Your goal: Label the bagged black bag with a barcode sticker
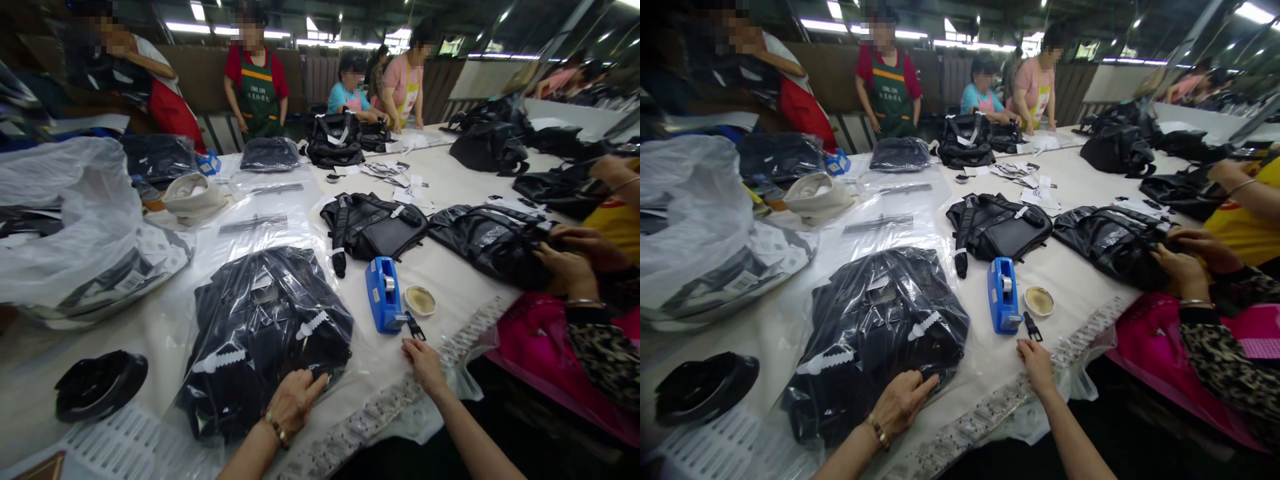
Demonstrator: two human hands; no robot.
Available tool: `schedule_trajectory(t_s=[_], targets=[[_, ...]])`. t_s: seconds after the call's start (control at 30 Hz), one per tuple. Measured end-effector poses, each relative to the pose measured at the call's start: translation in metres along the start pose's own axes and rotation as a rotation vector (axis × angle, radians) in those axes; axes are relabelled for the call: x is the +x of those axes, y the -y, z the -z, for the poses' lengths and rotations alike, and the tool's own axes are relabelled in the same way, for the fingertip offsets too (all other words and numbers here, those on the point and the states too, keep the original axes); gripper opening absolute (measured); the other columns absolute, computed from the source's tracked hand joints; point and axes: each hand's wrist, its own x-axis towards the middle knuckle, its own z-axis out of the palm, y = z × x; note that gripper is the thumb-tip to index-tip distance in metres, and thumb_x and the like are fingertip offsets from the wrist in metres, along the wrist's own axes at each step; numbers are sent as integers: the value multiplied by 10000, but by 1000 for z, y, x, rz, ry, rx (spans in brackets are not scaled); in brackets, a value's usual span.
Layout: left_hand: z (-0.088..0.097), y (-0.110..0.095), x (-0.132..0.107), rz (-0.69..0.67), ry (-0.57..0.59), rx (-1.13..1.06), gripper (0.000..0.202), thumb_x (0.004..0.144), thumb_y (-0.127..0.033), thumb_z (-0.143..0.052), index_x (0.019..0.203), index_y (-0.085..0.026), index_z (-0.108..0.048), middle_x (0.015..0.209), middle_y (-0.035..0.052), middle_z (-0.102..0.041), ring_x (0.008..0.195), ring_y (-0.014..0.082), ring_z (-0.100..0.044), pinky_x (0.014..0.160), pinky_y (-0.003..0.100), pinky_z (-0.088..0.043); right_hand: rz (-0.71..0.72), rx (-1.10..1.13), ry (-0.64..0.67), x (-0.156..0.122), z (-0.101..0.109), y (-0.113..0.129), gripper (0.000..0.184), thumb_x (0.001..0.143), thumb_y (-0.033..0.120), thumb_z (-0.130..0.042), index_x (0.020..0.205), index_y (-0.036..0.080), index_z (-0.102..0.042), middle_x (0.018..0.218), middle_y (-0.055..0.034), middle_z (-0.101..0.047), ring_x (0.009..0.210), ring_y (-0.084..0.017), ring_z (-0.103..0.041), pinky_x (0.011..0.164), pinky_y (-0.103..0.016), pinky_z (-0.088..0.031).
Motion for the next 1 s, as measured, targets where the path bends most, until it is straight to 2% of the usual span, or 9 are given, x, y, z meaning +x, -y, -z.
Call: schedule_trajectory(t_s=[0.1,0.2,0.27,0.33,0.43,0.63,0.73,0.83,1.0], targets=[[1,-2,1,17,49,-16,396,832,-105,-395,1209,-225,-414,796,23,-514,668,149,-479,590,273,-407,97,-117,27,-18,20,6,333,630,543,-534,683,219,-583,664,-35,-617,679,-231,-568,689,-371,-430],[3,-3,2,33,107,-26,415,834,-109,-416,1233,-223,-388,817,26,-524,697,156,-491,605,279,-411,406,-281,203,-45,26,25,241,762,447,-497,773,226,-592,767,-39,-611,759,-210,-553,740,-339,-404],[4,-4,3,38,128,-39,420,837,-110,-421,1240,-220,-378,821,27,-527,714,160,-497,611,281,-411,693,-468,413,-62,17,40,210,864,337,-412,820,220,-581,769,-38,-586,754,-182,-536,710,-305,-396],[6,-4,3,41,128,-54,420,835,-107,-424,1238,-216,-379,813,27,-525,726,166,-500,613,285,-409,922,-677,577,-76,-1,54,214,892,220,-367,802,211,-562,753,-34,-562,727,-169,-509,664,-290,-377],[8,-5,4,45,106,-69,413,836,-101,-415,1231,-215,-384,794,24,-518,731,171,-502,605,290,-403,1114,-932,659,-85,-33,67,187,833,85,-413,753,205,-532,758,-23,-557,713,-169,-487,651,-299,-353],[11,-6,5,50,101,-80,375,844,-125,-401,1209,-207,-403,795,32,-526,727,172,-510,599,296,-399,1268,-1107,583,-84,-74,79,240,805,27,-394,840,196,-559,840,-53,-579,874,-209,-510,834,-376,-362],[11,-7,4,36,97,-76,374,833,-121,-415,1202,-184,-406,788,36,-527,722,176,-505,592,301,-394,1271,-1201,659,-85,-85,89,239,824,43,-391,877,162,-592,891,-90,-605,931,-228,-520,907,-396,-342],[11,-7,5,34,91,-84,328,831,-112,-410,1154,-159,-435,775,36,-527,714,173,-501,582,300,-386,1221,-1308,762,-85,-95,101,245,829,49,-387,868,122,-618,889,-119,-625,916,-230,-546,890,-376,-366],[9,-6,5,37,75,-101,260,852,-137,-402,1105,-148,-464,784,35,-540,722,170,-506,578,303,-378,1120,-1379,809,-74,-110,111,242,802,33,-409,821,123,-633,810,-124,-656,811,-236,-608,740,-344,-427]])
